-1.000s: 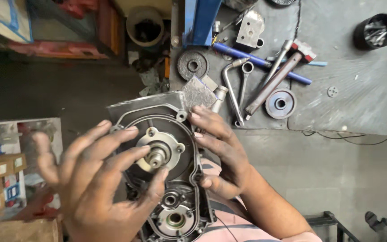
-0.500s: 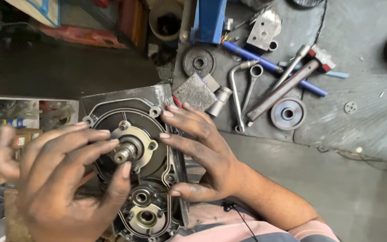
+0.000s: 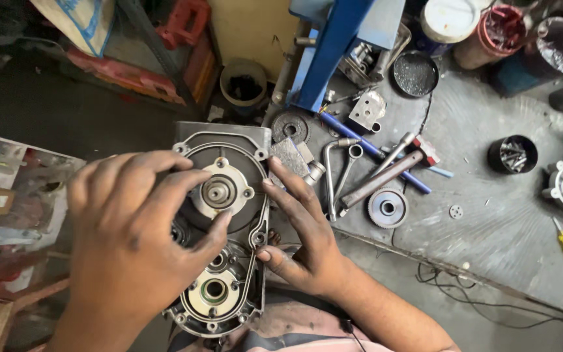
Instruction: The person picks up an engine crankcase housing from a cluttered workbench, turns it over, and sorts small bolts and washers into a metal container. They wipe parts with a rag, press a bearing into the housing by hand, and use a bench vise with a socket bar to press a component, then place the housing back on the bench.
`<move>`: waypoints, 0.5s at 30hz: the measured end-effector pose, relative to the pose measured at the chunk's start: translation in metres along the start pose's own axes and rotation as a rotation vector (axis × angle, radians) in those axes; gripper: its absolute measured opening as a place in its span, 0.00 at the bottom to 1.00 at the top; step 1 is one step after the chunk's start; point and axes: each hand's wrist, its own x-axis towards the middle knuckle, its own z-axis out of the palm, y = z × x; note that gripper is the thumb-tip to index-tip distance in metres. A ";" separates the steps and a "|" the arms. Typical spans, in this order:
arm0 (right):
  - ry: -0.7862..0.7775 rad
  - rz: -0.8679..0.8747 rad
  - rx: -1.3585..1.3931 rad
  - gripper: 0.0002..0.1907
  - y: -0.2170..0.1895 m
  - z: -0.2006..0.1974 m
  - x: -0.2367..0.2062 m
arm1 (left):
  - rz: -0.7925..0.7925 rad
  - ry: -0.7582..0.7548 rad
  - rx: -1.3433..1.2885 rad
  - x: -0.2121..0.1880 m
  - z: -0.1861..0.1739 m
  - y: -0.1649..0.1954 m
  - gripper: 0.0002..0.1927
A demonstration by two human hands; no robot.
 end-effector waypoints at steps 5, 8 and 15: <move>0.051 -0.046 -0.096 0.43 -0.003 0.007 -0.004 | 0.006 -0.051 -0.020 0.008 -0.008 -0.001 0.20; 0.065 -0.043 -0.101 0.44 -0.004 0.007 -0.003 | -0.008 -0.071 0.008 0.012 -0.010 0.001 0.19; 0.073 -0.027 -0.060 0.45 -0.006 0.009 -0.002 | 0.044 -0.066 0.048 0.016 -0.006 0.003 0.18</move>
